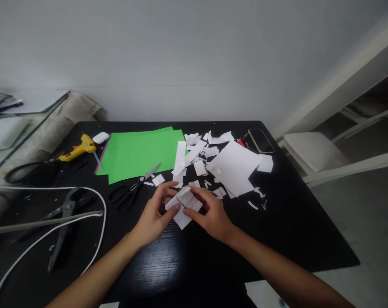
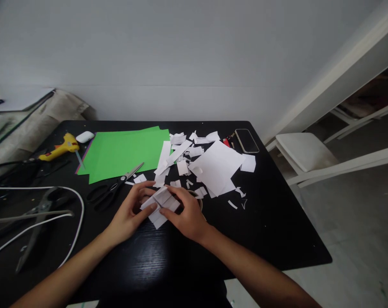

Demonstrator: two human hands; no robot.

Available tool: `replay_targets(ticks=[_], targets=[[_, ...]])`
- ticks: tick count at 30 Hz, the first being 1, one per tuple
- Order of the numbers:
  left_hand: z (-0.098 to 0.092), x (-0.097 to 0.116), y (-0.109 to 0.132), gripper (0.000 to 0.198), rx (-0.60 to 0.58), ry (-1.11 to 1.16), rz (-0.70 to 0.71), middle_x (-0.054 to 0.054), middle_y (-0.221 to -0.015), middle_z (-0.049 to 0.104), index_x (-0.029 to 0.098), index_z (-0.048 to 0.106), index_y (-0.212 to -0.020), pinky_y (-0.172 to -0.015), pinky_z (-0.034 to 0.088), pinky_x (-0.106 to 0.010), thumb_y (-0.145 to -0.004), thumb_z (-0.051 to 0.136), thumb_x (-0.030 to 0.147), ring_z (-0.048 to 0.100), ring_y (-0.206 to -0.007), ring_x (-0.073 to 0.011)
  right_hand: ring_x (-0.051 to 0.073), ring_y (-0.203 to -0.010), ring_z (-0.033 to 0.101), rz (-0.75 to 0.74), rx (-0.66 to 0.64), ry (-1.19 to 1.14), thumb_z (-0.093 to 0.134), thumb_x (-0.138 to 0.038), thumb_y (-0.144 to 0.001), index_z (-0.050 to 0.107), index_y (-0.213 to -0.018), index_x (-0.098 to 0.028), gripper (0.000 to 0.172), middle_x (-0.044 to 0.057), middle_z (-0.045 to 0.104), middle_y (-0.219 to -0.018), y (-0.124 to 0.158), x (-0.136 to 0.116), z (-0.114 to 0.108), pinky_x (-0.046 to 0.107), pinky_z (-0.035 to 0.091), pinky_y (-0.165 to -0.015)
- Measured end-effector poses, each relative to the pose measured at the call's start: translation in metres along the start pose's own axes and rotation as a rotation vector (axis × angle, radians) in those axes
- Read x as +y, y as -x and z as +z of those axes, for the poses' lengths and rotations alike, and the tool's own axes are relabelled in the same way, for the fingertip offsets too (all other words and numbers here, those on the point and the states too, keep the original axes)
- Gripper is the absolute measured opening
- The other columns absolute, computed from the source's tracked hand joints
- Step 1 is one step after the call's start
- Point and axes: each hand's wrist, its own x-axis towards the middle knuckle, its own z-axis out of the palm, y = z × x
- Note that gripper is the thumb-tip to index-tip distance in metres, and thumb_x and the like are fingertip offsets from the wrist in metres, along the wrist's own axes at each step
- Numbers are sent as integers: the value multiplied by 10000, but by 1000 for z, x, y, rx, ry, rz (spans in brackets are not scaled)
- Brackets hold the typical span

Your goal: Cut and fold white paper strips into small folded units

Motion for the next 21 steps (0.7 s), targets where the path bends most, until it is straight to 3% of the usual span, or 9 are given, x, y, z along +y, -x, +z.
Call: replay_targets(ticks=[6,14,18,21], targets=[[1,4,-2,463,-11,-13,-16,-50,-1058,678,248,477,-1389,-732,538,-291,-969,661,313,666,-860,-182,290,-1172,710,78,13,-32,813,-328,-823,633,-1382,-242,593,117,738,-1254,-1,1,-1,459,591,-995],[0,3,-1,477,-27,-23,-45,-13,-966,666,255,476,-1384,-733,516,-295,-956,673,324,653,-845,-186,283,-1158,725,84,1,-100,778,-343,-853,653,-1313,-251,486,102,757,-1189,-3,-6,-2,403,619,-913],[-1,5,-1,479,-43,10,-31,-27,-1016,672,259,473,-1378,-770,522,-307,-947,676,313,665,-886,-195,284,-1150,721,105,0,-151,750,-363,-883,654,-1304,-246,447,112,747,-1194,-3,-6,-3,388,629,-875],[-2,7,0,499,-58,31,-25,-60,-1119,673,258,469,-1383,-837,535,-336,-933,683,287,677,-978,-220,272,-1053,737,151,-14,-197,728,-410,-907,649,-1312,-252,441,116,732,-1205,-3,-6,-3,352,641,-752]])
